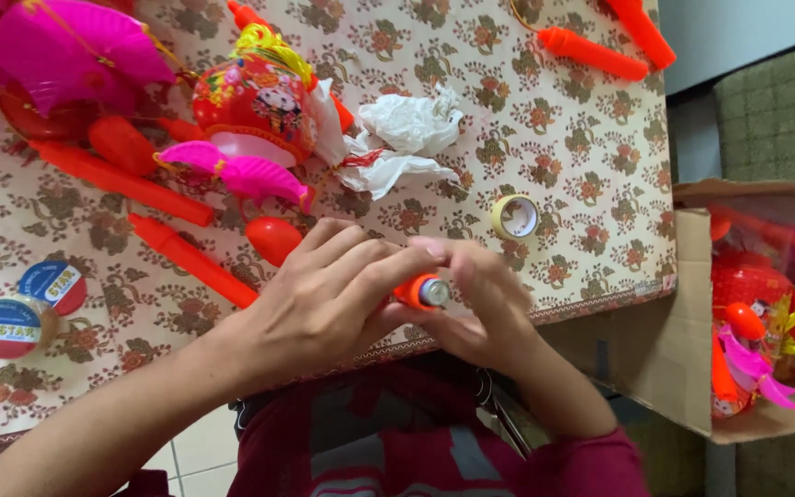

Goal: Assembling plastic lanterns by wiping them and attaching handles before packing them into a box.

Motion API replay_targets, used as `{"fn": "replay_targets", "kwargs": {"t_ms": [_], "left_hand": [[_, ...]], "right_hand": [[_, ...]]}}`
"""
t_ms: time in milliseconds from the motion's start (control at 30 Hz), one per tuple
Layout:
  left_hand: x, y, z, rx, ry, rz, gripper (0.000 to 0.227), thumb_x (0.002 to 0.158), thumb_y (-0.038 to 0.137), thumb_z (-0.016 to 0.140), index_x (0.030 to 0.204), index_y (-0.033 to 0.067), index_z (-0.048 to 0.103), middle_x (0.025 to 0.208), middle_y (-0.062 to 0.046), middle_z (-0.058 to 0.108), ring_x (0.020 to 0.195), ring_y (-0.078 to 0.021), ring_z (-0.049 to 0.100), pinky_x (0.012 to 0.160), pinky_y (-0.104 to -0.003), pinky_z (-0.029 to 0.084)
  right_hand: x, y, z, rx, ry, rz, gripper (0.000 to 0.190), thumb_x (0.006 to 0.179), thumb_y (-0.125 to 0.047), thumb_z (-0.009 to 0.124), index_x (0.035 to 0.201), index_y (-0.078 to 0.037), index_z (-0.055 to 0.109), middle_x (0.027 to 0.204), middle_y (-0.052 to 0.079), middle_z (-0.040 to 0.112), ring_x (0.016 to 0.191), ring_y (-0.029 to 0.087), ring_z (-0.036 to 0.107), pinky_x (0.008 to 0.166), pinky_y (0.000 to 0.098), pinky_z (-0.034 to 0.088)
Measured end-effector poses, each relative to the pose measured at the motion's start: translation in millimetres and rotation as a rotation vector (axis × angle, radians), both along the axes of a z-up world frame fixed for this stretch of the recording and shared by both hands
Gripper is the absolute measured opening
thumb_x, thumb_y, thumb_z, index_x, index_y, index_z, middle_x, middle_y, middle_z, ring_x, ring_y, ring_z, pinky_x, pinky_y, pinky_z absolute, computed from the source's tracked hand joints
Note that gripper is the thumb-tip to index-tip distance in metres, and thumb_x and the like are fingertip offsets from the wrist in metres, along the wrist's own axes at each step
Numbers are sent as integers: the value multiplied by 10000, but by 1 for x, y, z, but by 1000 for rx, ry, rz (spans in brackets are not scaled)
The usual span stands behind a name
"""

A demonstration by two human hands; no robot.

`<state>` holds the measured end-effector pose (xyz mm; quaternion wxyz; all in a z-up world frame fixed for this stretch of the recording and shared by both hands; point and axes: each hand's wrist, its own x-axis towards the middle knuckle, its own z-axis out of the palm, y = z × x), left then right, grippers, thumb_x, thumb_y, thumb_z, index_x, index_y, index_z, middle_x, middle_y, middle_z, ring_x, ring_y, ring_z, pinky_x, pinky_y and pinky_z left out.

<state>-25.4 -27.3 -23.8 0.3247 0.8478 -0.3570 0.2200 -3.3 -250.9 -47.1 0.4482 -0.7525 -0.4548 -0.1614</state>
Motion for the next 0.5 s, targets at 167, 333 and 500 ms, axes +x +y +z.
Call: {"fn": "replay_targets", "kwargs": {"t_ms": [167, 333, 500], "left_hand": [[-4, 3, -1, -209, 125, -14, 445, 1126, 320, 471, 1457, 24, 435, 1132, -168, 681, 874, -301, 564, 823, -413, 414], [0, 10, -4, -355, 189, 52, 519, 1066, 358, 589, 1425, 51, 373, 1311, -197, 649, 1008, -324, 668, 891, -447, 468], [10, 17, 6, -425, 196, 200, 521, 906, 478, 670, 1151, 41, 528, 831, -66, 603, 698, -224, 555, 706, -381, 464]], "right_hand": [[12, 13, -22, -221, -60, 3, 558, 1028, -416, 531, 1238, 100, 492, 1342, 288, 597, 1030, 341, 780, 748, 398, 658], [48, 15, -12, -313, -639, -165, 570, 1052, -318, 692, 1398, 3, 373, 991, 198, 513, 694, 182, 656, 528, 288, 573], [80, 32, 17, 65, -17, 187, 324, 964, -80, 668, 1218, 36, 504, 971, 178, 725, 887, 264, 770, 834, 393, 642]]}}
